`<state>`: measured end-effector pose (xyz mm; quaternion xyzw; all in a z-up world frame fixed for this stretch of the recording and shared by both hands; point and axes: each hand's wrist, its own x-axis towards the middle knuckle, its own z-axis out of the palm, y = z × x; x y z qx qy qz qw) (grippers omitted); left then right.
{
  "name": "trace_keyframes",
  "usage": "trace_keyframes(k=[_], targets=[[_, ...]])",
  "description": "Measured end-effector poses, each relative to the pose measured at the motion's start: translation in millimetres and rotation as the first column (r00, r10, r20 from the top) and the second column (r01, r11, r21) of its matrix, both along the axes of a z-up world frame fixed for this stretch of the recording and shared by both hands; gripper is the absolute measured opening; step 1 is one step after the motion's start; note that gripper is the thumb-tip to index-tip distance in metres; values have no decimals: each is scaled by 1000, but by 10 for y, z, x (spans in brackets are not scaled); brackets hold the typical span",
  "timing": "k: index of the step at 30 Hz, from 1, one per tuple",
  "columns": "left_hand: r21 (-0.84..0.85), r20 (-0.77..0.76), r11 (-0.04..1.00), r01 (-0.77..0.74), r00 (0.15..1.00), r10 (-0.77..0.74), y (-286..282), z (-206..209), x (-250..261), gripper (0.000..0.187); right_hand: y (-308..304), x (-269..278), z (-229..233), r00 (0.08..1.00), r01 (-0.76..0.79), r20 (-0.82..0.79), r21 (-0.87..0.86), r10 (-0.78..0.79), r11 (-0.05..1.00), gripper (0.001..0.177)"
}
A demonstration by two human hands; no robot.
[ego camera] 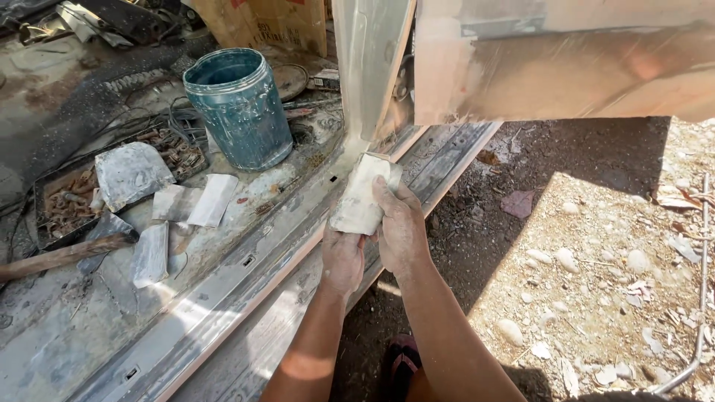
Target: The person uses a sanding block to smooth the surface of a metal car door frame. They work along the vertical edge and the lower horizontal section of the frame, applying consistent pressure to remove rust and old paint.
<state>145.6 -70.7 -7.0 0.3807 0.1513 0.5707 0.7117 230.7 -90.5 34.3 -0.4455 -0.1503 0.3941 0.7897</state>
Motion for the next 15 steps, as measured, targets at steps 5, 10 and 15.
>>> trace_keyframes(k=[5,10,15], targets=[[129,-97,991,37,995,-25,37,-73,96,21,-67,149,98,996,-16,82,-78,23,997,34],[29,-294,993,111,951,-98,-98,7,16,11,-141,466,178,990,129,68,-109,-122,986,34],[-63,-459,998,2,888,-30,-70,347,-78,13,-251,705,337,964,252,-62,-96,-259,963,39]])
